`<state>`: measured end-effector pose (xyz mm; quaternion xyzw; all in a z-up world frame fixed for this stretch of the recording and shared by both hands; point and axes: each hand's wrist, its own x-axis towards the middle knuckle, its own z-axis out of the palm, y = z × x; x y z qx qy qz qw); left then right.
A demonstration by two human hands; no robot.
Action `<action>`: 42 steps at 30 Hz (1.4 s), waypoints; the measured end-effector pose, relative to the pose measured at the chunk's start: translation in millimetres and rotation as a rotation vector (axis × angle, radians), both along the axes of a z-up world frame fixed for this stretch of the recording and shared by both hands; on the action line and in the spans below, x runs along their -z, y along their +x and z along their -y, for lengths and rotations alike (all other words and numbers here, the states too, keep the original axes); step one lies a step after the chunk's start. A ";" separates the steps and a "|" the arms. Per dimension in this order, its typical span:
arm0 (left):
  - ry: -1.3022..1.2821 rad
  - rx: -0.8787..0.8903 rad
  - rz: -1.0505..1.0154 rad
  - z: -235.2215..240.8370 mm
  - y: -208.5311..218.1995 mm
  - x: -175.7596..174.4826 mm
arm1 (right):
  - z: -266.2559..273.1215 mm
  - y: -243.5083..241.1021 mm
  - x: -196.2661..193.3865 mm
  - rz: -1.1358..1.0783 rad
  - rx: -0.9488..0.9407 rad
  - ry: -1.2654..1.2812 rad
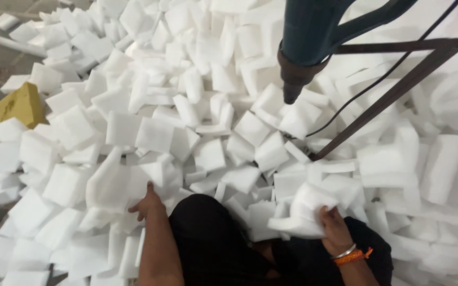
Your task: The person sits on the floor and repeatedly picks up small white foam pieces, holding them under a stationary heat gun to apply heat, then places them back into the pile. The process is repeated continuously with different foam pieces.
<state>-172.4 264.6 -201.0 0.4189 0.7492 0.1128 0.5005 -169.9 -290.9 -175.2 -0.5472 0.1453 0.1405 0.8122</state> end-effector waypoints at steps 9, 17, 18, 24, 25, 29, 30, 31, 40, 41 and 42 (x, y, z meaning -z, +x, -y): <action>0.494 0.162 0.652 -11.2 -6.5 13.4 | -2.6 7.1 11.8 0.072 -0.151 -0.147; 0.430 1.340 0.497 145.2 -9.4 -65.5 | -5.4 3.2 29.2 0.345 -0.515 -0.129; 0.307 1.482 0.501 174.6 -17.5 -76.0 | -5.9 -0.7 28.6 0.330 -0.555 -0.082; -0.040 1.559 0.801 255.6 -52.2 -105.5 | -11.8 -17.1 13.3 0.280 -0.653 0.051; -0.061 1.591 0.800 257.6 -58.8 -102.0 | -8.7 -17.3 10.1 0.268 -0.607 0.043; -0.125 1.726 0.676 265.2 -96.9 -68.8 | -1.6 -6.2 0.8 0.151 -0.239 0.203; -0.132 1.769 0.605 270.3 -103.8 -58.6 | 0.2 0.4 -2.4 0.155 -0.184 0.226; -0.146 1.790 0.565 268.7 -105.7 -49.3 | 0.4 3.5 -4.4 0.154 -0.125 0.251; -0.157 1.975 0.321 276.0 -125.1 24.7 | -8.7 -6.5 -12.7 0.120 -0.093 0.244; -0.142 1.988 0.308 281.4 -127.1 33.1 | -8.5 -8.7 -11.4 0.113 -0.093 0.233; -0.129 1.999 0.291 283.9 -128.5 40.3 | -7.3 -9.7 -9.3 0.136 -0.100 0.229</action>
